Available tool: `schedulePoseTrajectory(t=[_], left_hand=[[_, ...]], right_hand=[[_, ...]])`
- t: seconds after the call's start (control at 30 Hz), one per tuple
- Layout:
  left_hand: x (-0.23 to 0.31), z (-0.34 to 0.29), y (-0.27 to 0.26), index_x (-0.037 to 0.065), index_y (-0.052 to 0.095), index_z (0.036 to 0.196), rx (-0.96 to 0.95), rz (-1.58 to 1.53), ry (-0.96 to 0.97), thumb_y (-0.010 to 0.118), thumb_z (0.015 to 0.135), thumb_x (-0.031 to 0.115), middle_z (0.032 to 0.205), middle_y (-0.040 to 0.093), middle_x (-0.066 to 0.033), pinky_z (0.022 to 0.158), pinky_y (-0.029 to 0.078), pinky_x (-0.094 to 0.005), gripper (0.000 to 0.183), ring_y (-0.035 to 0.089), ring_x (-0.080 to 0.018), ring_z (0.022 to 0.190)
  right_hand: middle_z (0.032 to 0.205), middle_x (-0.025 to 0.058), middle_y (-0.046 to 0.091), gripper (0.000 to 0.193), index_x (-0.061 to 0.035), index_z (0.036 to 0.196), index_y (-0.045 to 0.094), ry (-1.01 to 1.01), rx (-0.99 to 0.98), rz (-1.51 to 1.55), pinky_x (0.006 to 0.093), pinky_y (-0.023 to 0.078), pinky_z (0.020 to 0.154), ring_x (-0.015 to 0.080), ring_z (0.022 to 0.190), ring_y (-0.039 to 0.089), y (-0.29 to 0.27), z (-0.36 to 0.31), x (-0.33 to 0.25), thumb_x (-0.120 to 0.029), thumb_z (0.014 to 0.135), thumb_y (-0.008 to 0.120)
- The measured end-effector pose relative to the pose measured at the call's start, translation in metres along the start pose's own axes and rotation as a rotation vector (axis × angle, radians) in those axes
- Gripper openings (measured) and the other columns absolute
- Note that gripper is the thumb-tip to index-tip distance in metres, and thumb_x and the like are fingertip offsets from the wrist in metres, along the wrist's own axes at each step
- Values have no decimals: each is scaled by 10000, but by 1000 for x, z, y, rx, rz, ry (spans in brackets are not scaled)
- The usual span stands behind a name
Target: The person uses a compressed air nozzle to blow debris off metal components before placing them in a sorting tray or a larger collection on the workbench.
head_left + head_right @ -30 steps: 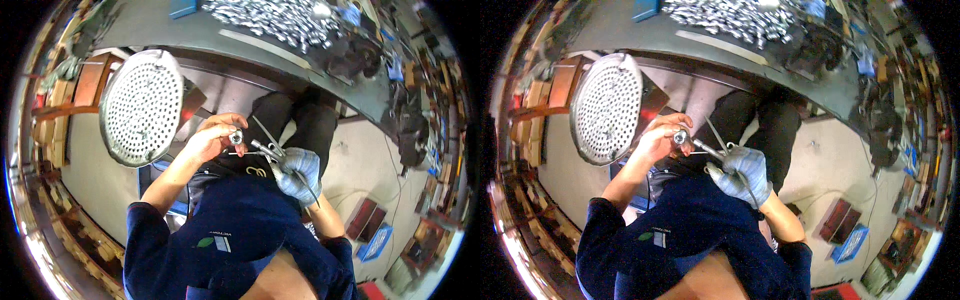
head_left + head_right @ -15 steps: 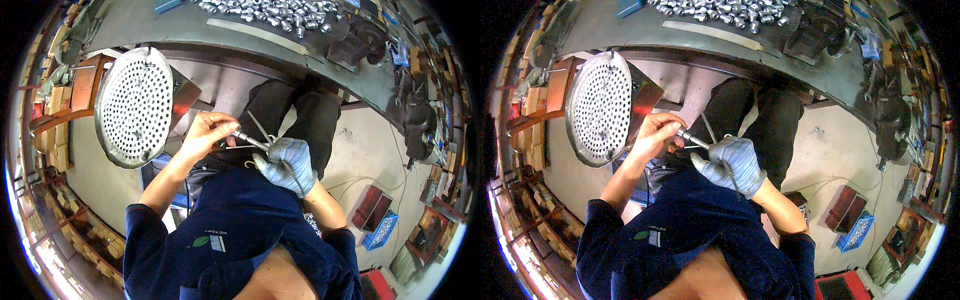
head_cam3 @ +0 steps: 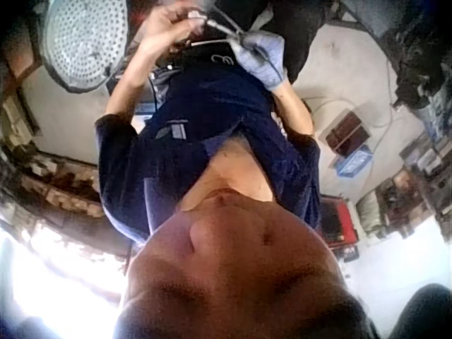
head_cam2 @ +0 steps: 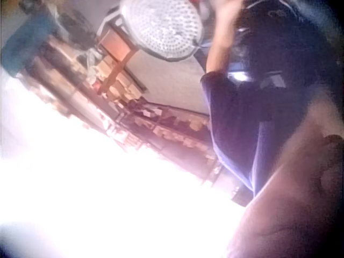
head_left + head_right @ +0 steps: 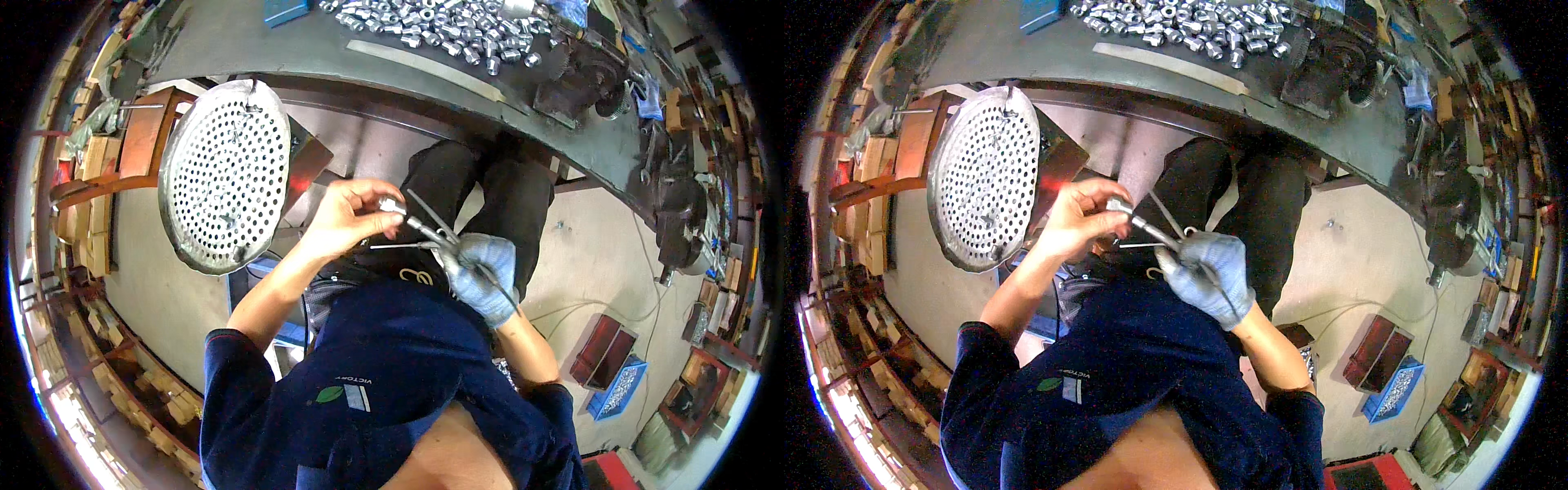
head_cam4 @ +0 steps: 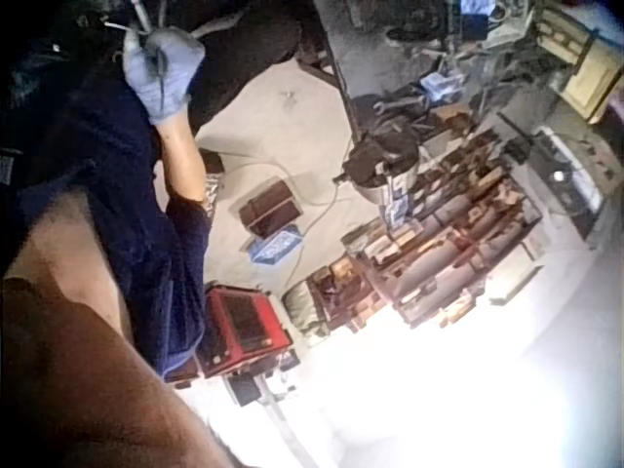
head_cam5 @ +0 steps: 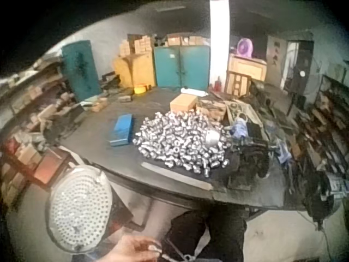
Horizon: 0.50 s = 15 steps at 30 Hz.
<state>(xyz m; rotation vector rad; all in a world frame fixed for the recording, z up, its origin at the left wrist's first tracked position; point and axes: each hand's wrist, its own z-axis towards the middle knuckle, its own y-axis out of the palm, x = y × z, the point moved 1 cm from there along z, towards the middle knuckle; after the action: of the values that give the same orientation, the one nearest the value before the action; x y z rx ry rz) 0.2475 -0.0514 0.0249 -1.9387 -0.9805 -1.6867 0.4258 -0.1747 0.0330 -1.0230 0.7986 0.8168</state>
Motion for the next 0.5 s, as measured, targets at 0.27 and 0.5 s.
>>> schedulePoseTrajectory(t=[0.27,0.5], left_hand=[[0,8,-13,26,640,845,315,859,282,659,598,-6,663,561,-45,482,363,-234,250,438,-95,507],[-4,5,-6,30,641,850,263,868,391,625,573,-20,658,566,-62,457,359,-248,281,432,-107,479]], right_hand=[[556,99,557,260,-95,500,440,-212,-139,148,296,431,448,242,475,543,-23,4,-44,-87,637,661],[509,96,467,232,-96,516,505,-204,-129,-27,318,400,431,256,466,516,-8,10,-44,-138,650,689]])
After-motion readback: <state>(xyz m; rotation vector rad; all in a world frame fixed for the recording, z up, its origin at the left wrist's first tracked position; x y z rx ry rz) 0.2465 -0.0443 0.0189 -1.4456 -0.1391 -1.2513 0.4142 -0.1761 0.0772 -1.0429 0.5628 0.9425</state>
